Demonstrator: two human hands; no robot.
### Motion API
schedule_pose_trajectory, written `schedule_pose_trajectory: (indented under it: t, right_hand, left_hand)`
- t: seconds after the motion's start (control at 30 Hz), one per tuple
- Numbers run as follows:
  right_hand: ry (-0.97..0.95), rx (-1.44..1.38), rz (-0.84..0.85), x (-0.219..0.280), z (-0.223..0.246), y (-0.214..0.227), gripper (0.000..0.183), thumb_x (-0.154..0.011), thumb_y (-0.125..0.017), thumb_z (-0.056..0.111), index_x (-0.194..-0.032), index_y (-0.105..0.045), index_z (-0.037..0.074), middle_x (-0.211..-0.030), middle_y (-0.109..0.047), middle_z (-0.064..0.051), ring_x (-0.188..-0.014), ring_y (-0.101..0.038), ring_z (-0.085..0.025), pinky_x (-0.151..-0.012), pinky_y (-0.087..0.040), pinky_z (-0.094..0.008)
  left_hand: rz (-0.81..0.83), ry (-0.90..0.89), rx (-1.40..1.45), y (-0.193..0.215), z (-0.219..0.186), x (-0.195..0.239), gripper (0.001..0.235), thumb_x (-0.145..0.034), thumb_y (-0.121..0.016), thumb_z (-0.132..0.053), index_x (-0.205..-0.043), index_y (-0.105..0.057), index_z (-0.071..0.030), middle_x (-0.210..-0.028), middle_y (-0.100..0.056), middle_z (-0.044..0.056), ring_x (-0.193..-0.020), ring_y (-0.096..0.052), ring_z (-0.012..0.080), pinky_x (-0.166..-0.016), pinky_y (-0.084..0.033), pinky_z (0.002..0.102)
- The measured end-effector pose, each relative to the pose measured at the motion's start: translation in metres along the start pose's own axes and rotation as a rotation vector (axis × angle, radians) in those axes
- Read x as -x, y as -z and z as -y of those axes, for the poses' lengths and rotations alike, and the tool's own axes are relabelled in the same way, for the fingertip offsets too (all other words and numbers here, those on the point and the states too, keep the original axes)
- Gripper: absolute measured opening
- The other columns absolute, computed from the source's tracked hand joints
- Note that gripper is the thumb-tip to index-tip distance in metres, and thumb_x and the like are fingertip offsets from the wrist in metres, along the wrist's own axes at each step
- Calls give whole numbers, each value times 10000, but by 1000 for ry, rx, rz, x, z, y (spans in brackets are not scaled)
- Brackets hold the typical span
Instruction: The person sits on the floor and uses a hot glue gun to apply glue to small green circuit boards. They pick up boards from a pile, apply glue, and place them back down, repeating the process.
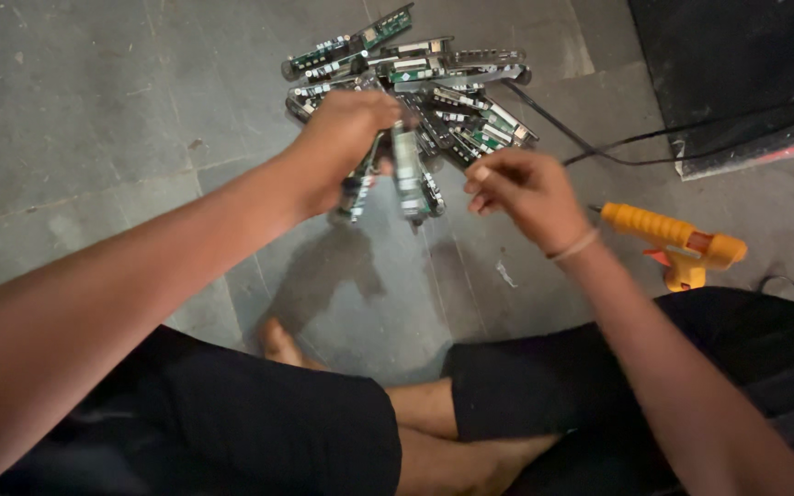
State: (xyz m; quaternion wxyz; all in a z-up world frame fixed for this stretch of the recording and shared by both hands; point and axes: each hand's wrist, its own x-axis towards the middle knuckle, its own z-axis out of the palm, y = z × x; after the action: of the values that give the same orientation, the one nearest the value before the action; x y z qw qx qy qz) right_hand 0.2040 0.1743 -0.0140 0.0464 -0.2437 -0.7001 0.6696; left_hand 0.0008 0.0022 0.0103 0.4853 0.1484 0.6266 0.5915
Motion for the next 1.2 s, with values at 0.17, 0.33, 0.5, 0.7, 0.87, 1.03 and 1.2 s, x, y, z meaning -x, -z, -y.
schedule_pose_trajectory:
  t: [0.17,0.33,0.5,0.7,0.87,1.03,1.2]
  right_hand:
    - [78,757,-135,-17,-46,-37,399,-849,-803,296,-1123,-700,25,-987,-748,-135,-807,-745,-245,-735,-580,-377]
    - [43,900,-156,-25,-60,-45,297,-869,-752,238,-1105,-711,61,-931,-758,-159,-833,-728,-328,-759,-562,-446]
    - [-121,1089,24,-22,-56,-11,250,-817,-730,207,-1050,-758,124,-945,-766,-141,-839,-739,-307,-798,-572,-438]
    - [-251,1111,455,-10,-38,8,287,-775,-807,338,-962,-802,120,-906,-779,-97,-832,-733,-262,-781,-561,-382]
    - [45,898,8,-31,-36,-50,475,-798,-812,395,-1138,-688,87,-895,-752,-119,-822,-727,-288,-743,-562,-412]
    - [75,1065,-11,-41,-42,-70,384,-824,-801,290,-1124,-700,73,-973,-759,-133,-891,-718,-331,-784,-550,-448]
    - [-88,997,149,-40,-47,-35,362,-790,-749,208,-1142,-731,128,-995,-779,-89,-875,-754,-254,-830,-578,-387]
  left_hand:
    - [-276,99,-186,12,61,-13,181,-880,-563,-113,-897,-730,-45,-741,-662,50,-634,-603,163,-529,-456,377]
    - [-261,277,-323,-1,99,-9,328,-993,-518,-336,-953,-667,-47,-767,-639,88,-694,-602,209,-633,-475,388]
    - [-98,229,-492,-8,125,-5,348,-918,-642,-351,-1005,-663,-15,-866,-695,127,-799,-636,220,-717,-514,393]
    - [-7,160,-807,1,141,-16,287,-909,-662,-284,-1070,-662,-47,-965,-698,154,-890,-657,266,-790,-520,388]
    - [126,172,-731,0,138,-12,218,-856,-642,-187,-1029,-707,-72,-932,-738,129,-858,-696,259,-781,-558,409]
    - [106,328,-674,-1,135,-9,193,-858,-671,-207,-1020,-694,-105,-923,-717,108,-848,-698,272,-693,-582,453]
    - [210,147,-915,10,133,-23,225,-844,-746,-237,-972,-743,-53,-878,-760,154,-764,-748,303,-655,-586,399]
